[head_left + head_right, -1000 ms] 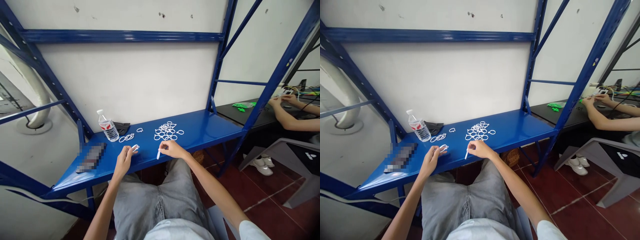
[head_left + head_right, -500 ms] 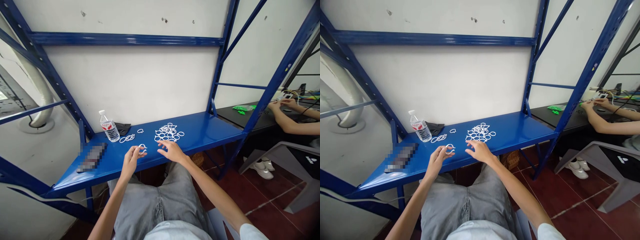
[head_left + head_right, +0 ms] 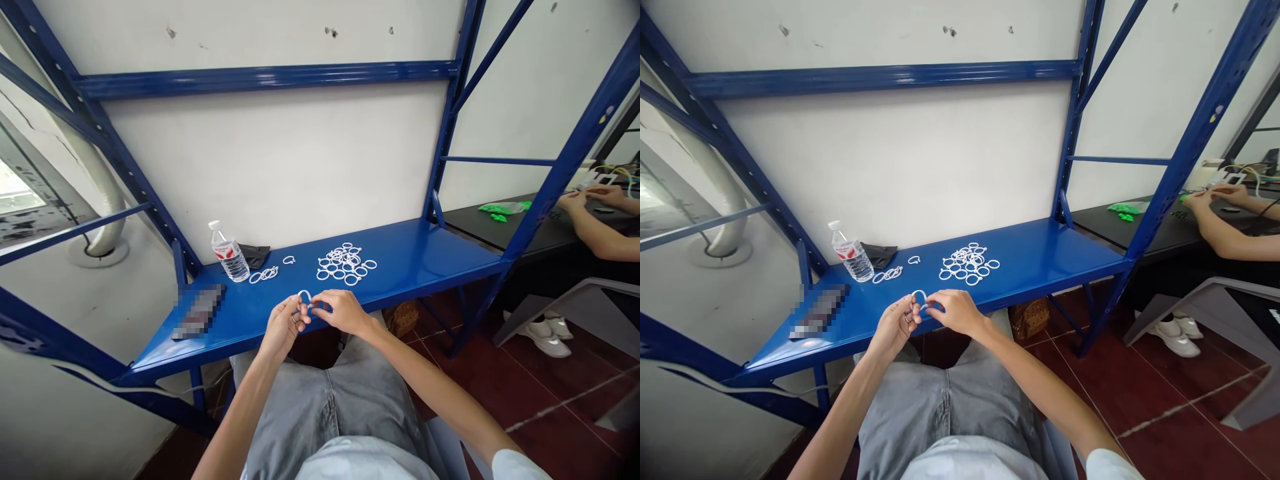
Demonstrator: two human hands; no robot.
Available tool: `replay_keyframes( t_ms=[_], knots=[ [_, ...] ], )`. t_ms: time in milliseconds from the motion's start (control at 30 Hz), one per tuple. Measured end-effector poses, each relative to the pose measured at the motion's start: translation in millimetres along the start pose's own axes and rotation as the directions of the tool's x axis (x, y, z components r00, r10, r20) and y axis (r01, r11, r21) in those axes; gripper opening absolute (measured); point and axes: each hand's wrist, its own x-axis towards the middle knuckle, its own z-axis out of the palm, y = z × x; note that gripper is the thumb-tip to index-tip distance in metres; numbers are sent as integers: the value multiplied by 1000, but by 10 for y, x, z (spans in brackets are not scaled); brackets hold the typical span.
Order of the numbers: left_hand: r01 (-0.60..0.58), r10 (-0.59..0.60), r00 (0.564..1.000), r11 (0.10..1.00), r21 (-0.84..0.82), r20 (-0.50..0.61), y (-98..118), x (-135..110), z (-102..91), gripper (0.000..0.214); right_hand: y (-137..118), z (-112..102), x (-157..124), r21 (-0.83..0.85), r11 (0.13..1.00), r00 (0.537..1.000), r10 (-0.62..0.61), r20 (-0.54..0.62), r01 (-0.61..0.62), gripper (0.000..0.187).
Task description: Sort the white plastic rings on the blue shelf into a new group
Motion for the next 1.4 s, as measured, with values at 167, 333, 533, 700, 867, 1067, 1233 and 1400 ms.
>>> replay_keyframes(
  t_ms=[167, 333, 533, 700, 867, 1067, 1233, 1400],
  knots=[
    [53, -52, 999, 988, -146, 7, 37, -46, 72, 36, 31, 19, 4, -8, 1000, 996, 27, -90, -28, 18],
    [81, -77, 997, 980, -180, 26, 39, -43, 65, 27, 76, -6, -4, -23, 997, 996, -76, -48, 75, 10],
    [83, -86, 996, 992, -94, -22, 0, -7, 25, 32, 66, -40, -11, -122, 980, 987, -160, -6, 159, 14],
    [51, -45, 997, 994, 94, -58, -30, 37, -48, 41, 52, -70, -14, -146, 980, 991, -131, 30, 134, 19],
    [-111, 92, 993, 936, 334, 71, 12, 17, -89, 63, 56, -108, -15, -138, 983, 992, -110, 60, 118, 23],
    [-313, 211, 947, 773, 552, 242, 41, -10, -135, 55, 101, -116, -18, -129, 984, 992, -115, 43, 119, 21],
    [-320, 242, 947, 702, 637, 209, 65, -16, -166, 49, 104, -127, -17, -123, 986, 993, -107, 55, 114, 21],
    [-332, 239, 943, 709, 623, 230, 95, -28, -167, 44, 82, -147, -11, -102, 988, 992, -107, 66, 113, 22]
  ],
)
